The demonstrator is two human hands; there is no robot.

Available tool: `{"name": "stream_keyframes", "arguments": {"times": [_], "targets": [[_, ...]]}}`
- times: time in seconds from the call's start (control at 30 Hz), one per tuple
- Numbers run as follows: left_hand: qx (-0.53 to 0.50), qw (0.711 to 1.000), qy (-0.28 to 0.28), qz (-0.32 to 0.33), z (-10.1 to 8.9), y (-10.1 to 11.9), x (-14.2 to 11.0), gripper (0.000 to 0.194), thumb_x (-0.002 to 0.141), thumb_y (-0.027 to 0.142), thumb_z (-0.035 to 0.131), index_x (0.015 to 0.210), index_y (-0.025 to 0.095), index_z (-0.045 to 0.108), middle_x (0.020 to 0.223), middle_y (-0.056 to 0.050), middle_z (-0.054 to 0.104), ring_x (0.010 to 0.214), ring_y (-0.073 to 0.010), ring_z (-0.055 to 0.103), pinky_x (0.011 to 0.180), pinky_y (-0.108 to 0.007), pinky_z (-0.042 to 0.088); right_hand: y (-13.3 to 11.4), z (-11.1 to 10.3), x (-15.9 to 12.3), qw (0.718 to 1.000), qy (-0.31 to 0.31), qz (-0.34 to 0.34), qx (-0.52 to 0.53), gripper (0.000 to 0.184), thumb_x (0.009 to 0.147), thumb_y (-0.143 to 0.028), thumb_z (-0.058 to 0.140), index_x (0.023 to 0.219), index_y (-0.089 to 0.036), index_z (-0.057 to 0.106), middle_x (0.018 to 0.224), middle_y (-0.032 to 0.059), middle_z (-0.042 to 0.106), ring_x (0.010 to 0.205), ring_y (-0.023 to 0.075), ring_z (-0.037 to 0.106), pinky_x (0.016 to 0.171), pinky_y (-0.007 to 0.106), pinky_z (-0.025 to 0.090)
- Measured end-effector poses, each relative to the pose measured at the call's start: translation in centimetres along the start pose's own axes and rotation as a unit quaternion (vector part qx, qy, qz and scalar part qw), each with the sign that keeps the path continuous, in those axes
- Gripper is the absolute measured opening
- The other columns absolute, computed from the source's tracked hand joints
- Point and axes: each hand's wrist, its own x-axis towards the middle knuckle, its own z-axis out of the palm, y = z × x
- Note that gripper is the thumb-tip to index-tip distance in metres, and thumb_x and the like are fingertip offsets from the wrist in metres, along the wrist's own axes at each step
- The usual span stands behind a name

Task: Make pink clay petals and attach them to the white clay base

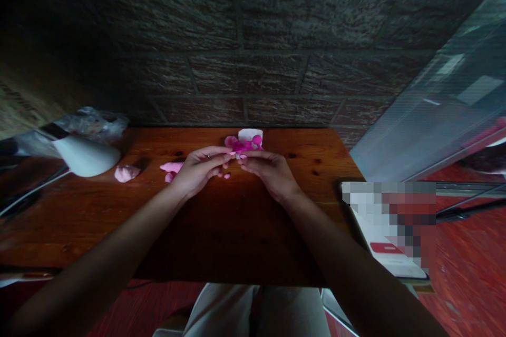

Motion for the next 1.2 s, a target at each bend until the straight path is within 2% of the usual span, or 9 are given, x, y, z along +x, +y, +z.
{"name": "stream_keyframes", "arguments": {"times": [0.13,0.27,0.4,0.57,0.8,0.97,1.2], "targets": [[-0.002,1.000,0.000,0.000,0.07,0.08,-0.01,0.023,0.068,0.027,0.088,0.090,0.021,0.083,0.084,-0.003,0.075,0.065,-0.0083,0.059,0.059,-0.021,0.052,0.01,-0.02,0.03,1.000,0.018,0.014,-0.015,0.031,0.058,-0.037,0.095,0.082,-0.023,0.083,0.087,0.0030,0.080,0.084,0.0159,0.071,0.084,0.033,0.057],[-0.004,1.000,0.012,-0.002,0.14,0.15,-0.01,0.025,0.067,0.026,0.089,0.090,0.020,0.083,0.083,-0.003,0.074,0.065,-0.0083,0.059,0.057,-0.020,0.052,-0.03,0.01,0.06,0.998,0.035,-0.002,-0.061,0.030,0.063,-0.036,0.092,0.087,-0.023,0.082,0.085,0.0012,0.077,0.076,0.0132,0.065,0.069,0.027,0.050],[-0.012,1.000,0.018,-0.004,0.19,0.20,0.06,0.029,0.064,0.026,0.091,0.090,0.018,0.082,0.075,-0.001,0.070,0.062,-0.0084,0.059,0.056,-0.020,0.053,-0.15,0.23,-0.01,0.997,0.006,-0.035,-0.068,0.031,0.065,-0.035,0.090,0.092,-0.023,0.081,0.086,0.0002,0.077,0.071,0.0121,0.060,0.065,0.027,0.044],[-0.011,1.000,0.029,0.001,0.19,0.03,0.22,0.031,0.061,0.027,0.093,0.088,0.017,0.082,0.073,-0.001,0.070,0.063,-0.0091,0.059,0.054,-0.020,0.054,-0.40,0.46,-0.17,0.998,0.018,-0.020,-0.049,0.032,0.063,-0.034,0.092,0.091,-0.024,0.081,0.076,-0.0014,0.075,0.059,0.0088,0.049,0.057,0.025,0.035],[-0.018,0.999,0.034,0.002,0.24,-0.01,0.27,0.030,0.059,0.026,0.094,0.085,0.017,0.082,0.074,-0.002,0.072,0.061,-0.0082,0.060,0.054,-0.020,0.055,0.06,0.47,-0.26,0.995,-0.032,-0.022,-0.095,0.028,0.067,-0.036,0.089,0.091,-0.023,0.083,0.076,-0.0012,0.074,0.061,0.0094,0.048,0.060,0.027,0.039],[-0.040,0.999,0.033,-0.003,0.26,0.25,0.33,0.027,0.059,0.022,0.093,0.084,0.020,0.083,0.074,-0.001,0.072,0.061,-0.0066,0.060,0.051,-0.015,0.048,0.37,0.15,-0.09,0.993,-0.029,-0.003,-0.116,0.028,0.070,-0.043,0.087,0.087,-0.022,0.083,0.079,0.0006,0.074,0.061,0.0095,0.049,0.059,0.027,0.040],[-0.042,0.998,0.037,-0.006,0.18,0.23,0.40,0.026,0.059,0.021,0.093,0.083,0.021,0.084,0.076,-0.001,0.074,0.062,-0.0064,0.060,0.052,-0.014,0.047,0.48,0.03,-0.03,0.996,-0.012,0.022,-0.082,0.036,0.070,-0.049,0.087,0.092,-0.022,0.081,0.081,0.0022,0.076,0.062,0.0095,0.052,0.055,0.024,0.040]]}}
